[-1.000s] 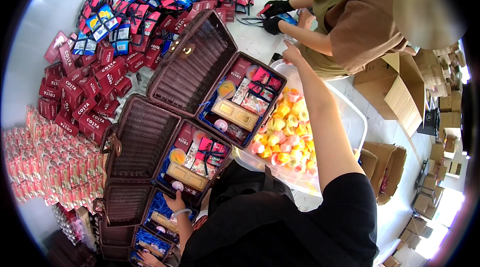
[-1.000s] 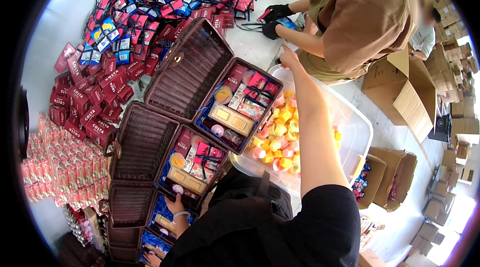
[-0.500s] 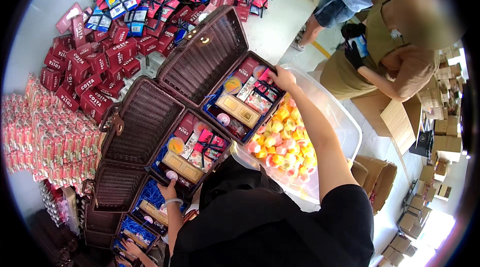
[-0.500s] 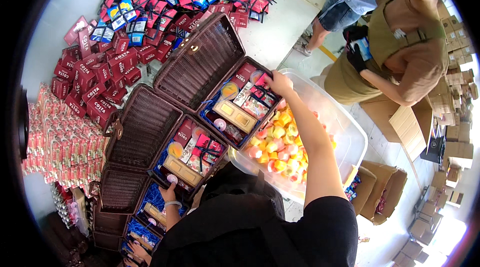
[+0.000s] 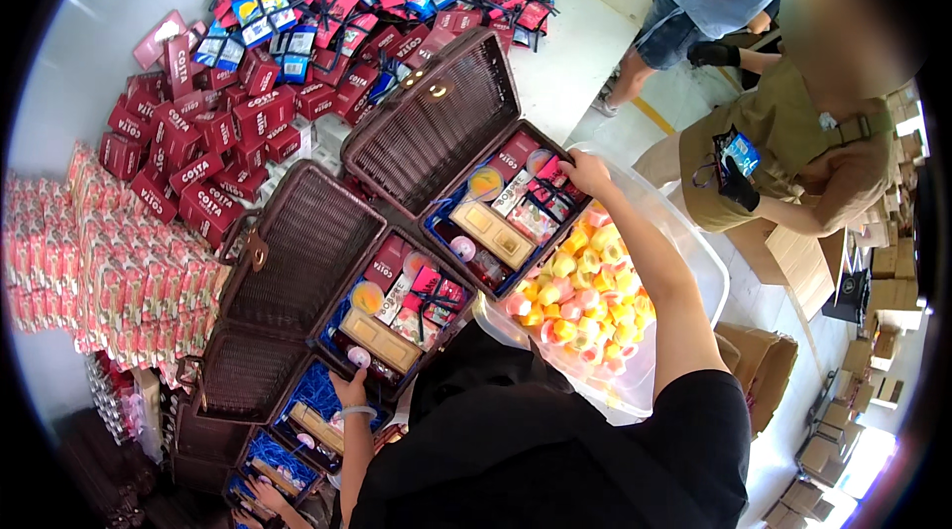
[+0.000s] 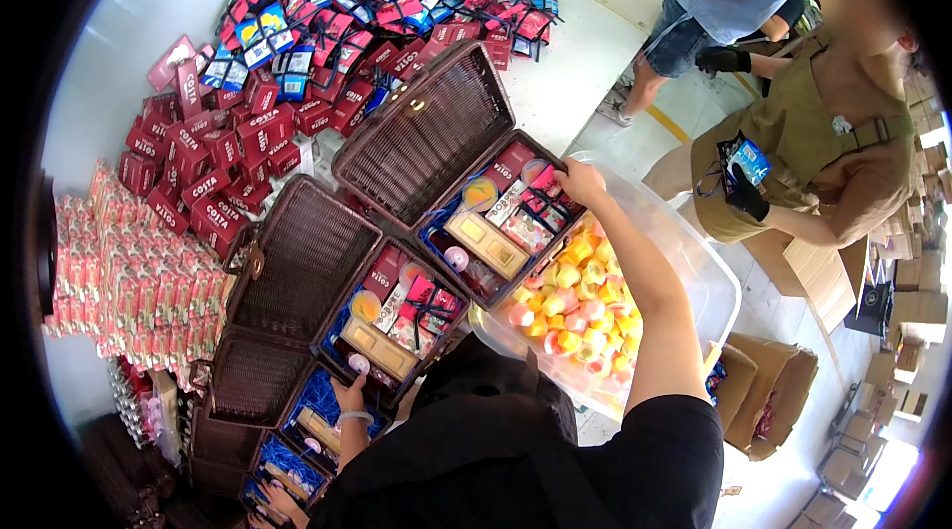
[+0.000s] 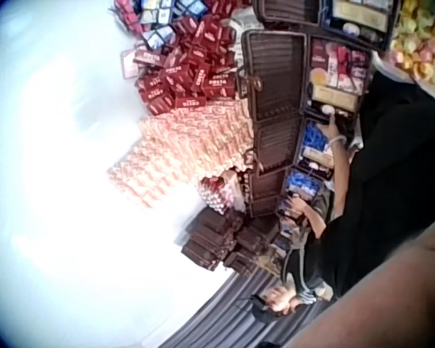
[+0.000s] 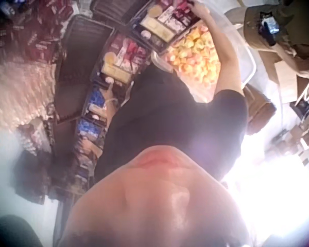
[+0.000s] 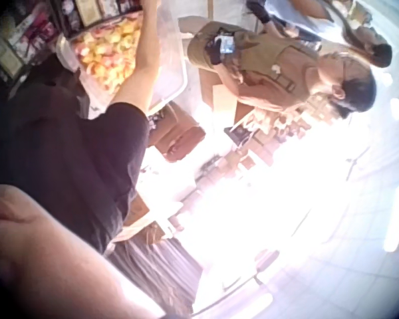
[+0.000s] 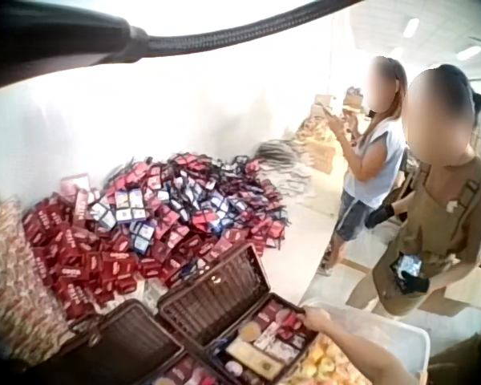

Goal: The person assembles gift baskets by placing various items into wicker hampers lined with blue shredded paper. They arrange small boxes, a round container, and a wrapped pink gift inside the baskets. The person also handles a large tub of colorful wrapped candies and stacks completed baskets.

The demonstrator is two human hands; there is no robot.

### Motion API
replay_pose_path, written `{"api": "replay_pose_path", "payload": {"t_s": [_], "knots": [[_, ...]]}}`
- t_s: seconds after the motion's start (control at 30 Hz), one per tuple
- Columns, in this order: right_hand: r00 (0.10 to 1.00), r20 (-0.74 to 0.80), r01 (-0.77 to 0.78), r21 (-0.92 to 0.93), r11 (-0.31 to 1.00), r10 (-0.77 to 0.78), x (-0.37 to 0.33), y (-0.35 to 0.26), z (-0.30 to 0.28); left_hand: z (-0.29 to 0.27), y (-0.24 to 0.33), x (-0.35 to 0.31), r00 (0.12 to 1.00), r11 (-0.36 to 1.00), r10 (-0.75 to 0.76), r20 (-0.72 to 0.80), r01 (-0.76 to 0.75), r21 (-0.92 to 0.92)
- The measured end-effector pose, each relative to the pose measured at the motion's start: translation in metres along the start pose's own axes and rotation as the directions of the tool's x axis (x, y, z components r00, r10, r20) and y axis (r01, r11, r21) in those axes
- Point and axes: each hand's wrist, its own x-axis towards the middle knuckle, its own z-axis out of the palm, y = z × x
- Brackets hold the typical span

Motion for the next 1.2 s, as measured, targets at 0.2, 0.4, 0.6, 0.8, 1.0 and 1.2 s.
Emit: {"api": "replay_pose_path", "payload": {"t_s": [0.2, 0.4, 0.6, 0.8, 1.0, 1.2], "knots": [[0.979, -0.145, -0.039, 0.554, 0.832, 0.143, 0.112, 0.016, -0.022, 0.001, 0.005, 0.001, 0.998, 0.982, 0.0, -0.07, 0.013, 0.19], [0.885, -0.183, -0.01, 0.911, 0.412, 0.427, 0.249, -0.021, -0.074, -0.03, 0.009, -0.044, 0.955, 0.608, 0.235, -0.183, 0.003, 0.794], [0.859, 0.127, -0.163, 0.986, 0.029, 0.495, 0.335, -0.047, -0.053, 0.003, 0.078, -0.085, 0.923, -0.013, 0.358, -0.144, 0.159, 0.987], [0.908, 0.015, 0.074, 0.978, -0.195, 0.419, 0.344, -0.039, -0.033, -0.018, 0.053, -0.053, 0.967, 0.823, 0.224, -0.118, -0.123, 0.554], [0.837, -0.439, 0.428, 0.897, 0.11, 0.326, 0.225, -0.022, -0.064, 0.153, 0.215, -0.067, 0.623, 0.349, 0.572, 0.533, -0.773, 0.529], [0.805, -0.576, 0.568, 0.817, 0.101, 0.141, 0.023, -0.071, -0.092, 0.308, 0.315, -0.049, 0.451, 0.707, 0.649, 0.612, -0.655, -0.266]]}}
